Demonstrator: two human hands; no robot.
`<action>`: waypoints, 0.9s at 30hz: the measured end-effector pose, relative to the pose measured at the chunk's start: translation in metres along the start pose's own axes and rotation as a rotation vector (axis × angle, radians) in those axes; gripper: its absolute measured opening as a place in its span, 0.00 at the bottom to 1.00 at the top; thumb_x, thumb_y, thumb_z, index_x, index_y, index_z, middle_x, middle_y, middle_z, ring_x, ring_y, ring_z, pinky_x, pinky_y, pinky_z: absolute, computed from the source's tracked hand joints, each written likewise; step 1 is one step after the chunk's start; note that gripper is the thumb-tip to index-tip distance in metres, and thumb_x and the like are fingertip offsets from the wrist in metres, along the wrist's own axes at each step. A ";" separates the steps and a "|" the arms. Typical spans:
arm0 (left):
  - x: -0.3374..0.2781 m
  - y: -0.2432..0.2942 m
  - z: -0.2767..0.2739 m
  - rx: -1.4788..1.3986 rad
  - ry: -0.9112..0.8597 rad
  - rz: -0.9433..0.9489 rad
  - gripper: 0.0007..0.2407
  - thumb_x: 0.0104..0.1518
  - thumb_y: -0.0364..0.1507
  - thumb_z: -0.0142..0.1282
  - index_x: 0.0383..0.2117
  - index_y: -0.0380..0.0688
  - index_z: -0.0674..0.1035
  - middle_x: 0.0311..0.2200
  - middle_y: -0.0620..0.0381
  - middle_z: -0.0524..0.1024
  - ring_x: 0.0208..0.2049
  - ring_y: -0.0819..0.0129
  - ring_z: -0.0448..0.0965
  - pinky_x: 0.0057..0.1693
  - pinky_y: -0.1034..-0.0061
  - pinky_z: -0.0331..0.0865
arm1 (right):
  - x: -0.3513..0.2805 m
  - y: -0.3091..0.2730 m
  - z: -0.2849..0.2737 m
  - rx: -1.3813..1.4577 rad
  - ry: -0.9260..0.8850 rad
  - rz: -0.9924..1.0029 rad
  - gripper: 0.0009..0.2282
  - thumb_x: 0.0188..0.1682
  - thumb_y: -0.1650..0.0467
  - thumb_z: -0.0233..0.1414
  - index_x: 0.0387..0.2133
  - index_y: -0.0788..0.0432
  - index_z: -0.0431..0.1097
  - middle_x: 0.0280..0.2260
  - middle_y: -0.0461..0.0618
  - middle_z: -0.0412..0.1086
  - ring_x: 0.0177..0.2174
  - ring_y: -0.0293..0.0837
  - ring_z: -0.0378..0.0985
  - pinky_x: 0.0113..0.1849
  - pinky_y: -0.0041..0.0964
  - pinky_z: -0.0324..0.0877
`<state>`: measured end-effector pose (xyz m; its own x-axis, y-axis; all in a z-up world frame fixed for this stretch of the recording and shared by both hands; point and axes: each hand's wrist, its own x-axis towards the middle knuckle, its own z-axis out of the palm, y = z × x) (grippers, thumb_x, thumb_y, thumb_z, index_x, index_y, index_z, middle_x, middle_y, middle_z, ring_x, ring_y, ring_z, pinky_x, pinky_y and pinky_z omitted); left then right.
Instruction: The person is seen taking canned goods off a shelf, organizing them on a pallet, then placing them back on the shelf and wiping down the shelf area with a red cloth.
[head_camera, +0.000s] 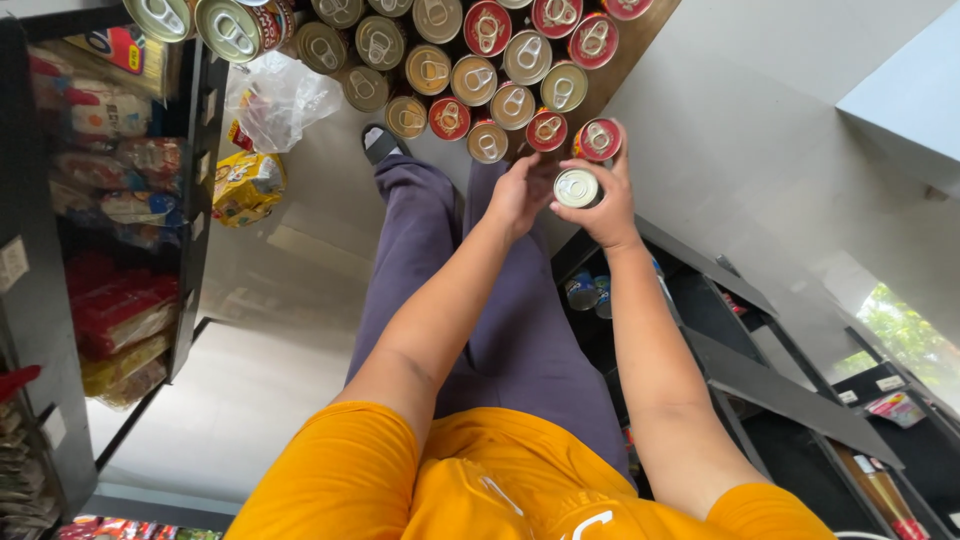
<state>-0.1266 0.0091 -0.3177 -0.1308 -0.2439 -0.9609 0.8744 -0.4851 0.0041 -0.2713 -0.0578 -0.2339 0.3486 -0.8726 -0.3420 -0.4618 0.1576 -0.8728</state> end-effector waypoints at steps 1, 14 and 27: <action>-0.007 0.004 -0.003 0.008 0.001 -0.001 0.18 0.62 0.39 0.57 0.50 0.39 0.79 0.43 0.41 0.79 0.48 0.47 0.82 0.59 0.53 0.73 | -0.007 0.002 0.008 0.005 0.007 0.002 0.30 0.25 0.57 0.76 0.46 0.44 0.81 0.71 0.63 0.37 0.69 0.59 0.50 0.69 0.46 0.43; -0.041 0.037 -0.037 -0.015 -0.008 -0.125 0.11 0.57 0.36 0.59 0.36 0.43 0.84 0.27 0.56 0.80 0.31 0.62 0.82 0.44 0.67 0.78 | -0.048 0.013 0.084 -0.004 -0.035 0.093 0.28 0.24 0.60 0.74 0.44 0.42 0.80 0.71 0.58 0.43 0.67 0.57 0.53 0.67 0.48 0.48; -0.003 0.016 -0.058 -0.456 0.000 -0.009 0.07 0.59 0.22 0.58 0.41 0.32 0.79 0.42 0.43 0.81 0.49 0.45 0.81 0.58 0.45 0.72 | -0.064 0.029 0.059 -0.040 -0.029 0.172 0.32 0.22 0.59 0.76 0.47 0.33 0.76 0.59 0.46 0.65 0.58 0.46 0.69 0.62 0.44 0.58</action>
<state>-0.0853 0.0505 -0.3310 -0.1397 -0.2413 -0.9603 0.9896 -0.0680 -0.1269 -0.2588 0.0300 -0.2584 0.2851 -0.8203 -0.4958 -0.5486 0.2845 -0.7862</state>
